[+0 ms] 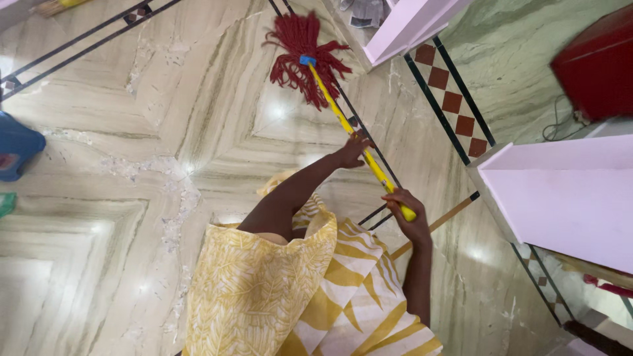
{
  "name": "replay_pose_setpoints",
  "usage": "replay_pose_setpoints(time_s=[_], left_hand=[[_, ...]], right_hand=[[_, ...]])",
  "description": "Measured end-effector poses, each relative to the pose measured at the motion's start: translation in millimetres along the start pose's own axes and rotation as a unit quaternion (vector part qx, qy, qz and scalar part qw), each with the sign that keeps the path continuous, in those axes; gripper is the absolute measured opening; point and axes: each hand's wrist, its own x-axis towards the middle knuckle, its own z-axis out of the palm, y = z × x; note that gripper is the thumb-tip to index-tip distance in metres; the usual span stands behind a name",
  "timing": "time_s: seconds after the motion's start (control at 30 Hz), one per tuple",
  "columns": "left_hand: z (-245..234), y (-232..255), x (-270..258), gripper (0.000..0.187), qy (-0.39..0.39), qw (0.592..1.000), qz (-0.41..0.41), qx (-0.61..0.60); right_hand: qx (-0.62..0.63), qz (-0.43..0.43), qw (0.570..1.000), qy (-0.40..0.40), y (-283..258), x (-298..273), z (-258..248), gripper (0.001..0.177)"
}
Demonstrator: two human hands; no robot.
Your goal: The person mops the floor by hand using a mop with a red head and a yellow handle.
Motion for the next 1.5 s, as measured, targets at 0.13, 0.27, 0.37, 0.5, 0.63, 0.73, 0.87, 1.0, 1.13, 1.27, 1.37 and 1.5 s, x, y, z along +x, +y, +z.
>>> replay_pose_setpoints(time_s=[0.13,0.27,0.37,0.5,0.63,0.73,0.87,1.0,1.13,1.27,1.37,1.5], left_hand=[[46,49,-6,0.081,-0.109,0.986,0.073,-0.099],[75,99,3,0.074,-0.223,0.950,0.155,-0.153],[84,117,15,0.069,-0.261,0.931,0.184,-0.178],[74,128,28,0.050,-0.288,0.921,0.126,-0.229],[46,148,32,0.027,-0.209,0.959,0.172,-0.080],[16,149,44,0.026,-0.202,0.949,0.243,0.020],[-6,116,62,0.029,-0.147,0.961,0.214,0.096],[-21,51,88,0.032,-0.048,0.987,0.131,0.079],[-51,-15,121,0.038,-0.046,0.997,0.038,-0.050],[-56,-31,147,0.045,-0.030,0.999,0.007,-0.019],[-43,-16,160,0.059,-0.067,0.993,-0.024,-0.089],[-20,30,172,0.074,-0.166,0.969,-0.151,-0.106]], right_hand=[[-0.076,0.006,0.995,-0.066,-85,-36,-34,0.016],[-0.100,0.107,0.985,-0.090,-161,-49,-57,0.024],[-0.084,0.172,0.977,-0.095,-179,-44,-69,0.029],[-0.070,0.078,0.988,-0.115,-156,-28,-82,0.023],[0.019,0.036,0.994,-0.101,-140,-25,-93,0.024],[0.071,-0.004,0.994,-0.083,-135,-12,-104,0.025],[0.117,-0.109,0.982,-0.100,-104,23,-122,0.022],[0.132,-0.221,0.963,-0.076,-43,87,-111,0.012],[0.081,-0.192,0.975,-0.078,2,140,-83,0.008],[0.150,-0.193,0.969,-0.022,27,157,-84,0.010],[0.166,-0.112,0.979,-0.048,33,157,-123,0.011],[0.039,-0.118,0.985,-0.119,7,125,-176,0.019]])
